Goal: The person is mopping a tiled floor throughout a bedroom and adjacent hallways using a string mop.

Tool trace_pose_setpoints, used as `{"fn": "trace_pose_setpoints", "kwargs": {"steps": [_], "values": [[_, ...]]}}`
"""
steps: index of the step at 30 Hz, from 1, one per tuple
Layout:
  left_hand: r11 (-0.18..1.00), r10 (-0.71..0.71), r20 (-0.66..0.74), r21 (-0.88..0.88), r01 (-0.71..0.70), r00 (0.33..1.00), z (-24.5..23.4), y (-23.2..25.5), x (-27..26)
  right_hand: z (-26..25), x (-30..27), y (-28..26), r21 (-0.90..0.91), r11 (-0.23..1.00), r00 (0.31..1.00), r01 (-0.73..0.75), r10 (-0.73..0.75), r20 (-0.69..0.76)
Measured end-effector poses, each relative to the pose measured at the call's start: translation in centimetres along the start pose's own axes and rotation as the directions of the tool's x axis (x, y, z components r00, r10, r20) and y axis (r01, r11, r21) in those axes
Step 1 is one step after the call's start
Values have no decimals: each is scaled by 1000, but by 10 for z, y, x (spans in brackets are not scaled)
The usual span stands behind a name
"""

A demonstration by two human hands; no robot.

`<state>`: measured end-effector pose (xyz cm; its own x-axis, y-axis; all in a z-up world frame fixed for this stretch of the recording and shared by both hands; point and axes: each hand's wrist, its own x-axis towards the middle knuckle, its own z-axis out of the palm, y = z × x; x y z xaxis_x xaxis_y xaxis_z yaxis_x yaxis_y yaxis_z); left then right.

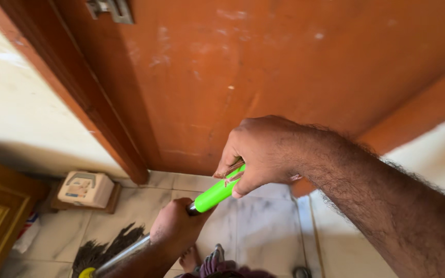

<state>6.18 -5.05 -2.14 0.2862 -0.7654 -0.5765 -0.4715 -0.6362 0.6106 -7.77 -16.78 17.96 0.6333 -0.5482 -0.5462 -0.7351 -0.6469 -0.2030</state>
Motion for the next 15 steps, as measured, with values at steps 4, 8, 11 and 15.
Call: {"fn": "trace_pose_setpoints", "kwargs": {"steps": [4,8,11,15], "values": [[998,39,-188,-34,-46,981,-27,-7,20,-31,44,-21,-47,992,993,119,-119,-11],[995,-68,-329,-95,39,942,-59,-17,27,-62,80,-60,-245,945,977,214,-206,60],[983,-164,-431,-145,112,887,-90,-27,25,-82,104,-101,-319,899,954,298,-286,86],[939,-301,-498,-304,161,813,-120,-46,17,-95,136,-148,-369,851,927,375,-332,176]]}}
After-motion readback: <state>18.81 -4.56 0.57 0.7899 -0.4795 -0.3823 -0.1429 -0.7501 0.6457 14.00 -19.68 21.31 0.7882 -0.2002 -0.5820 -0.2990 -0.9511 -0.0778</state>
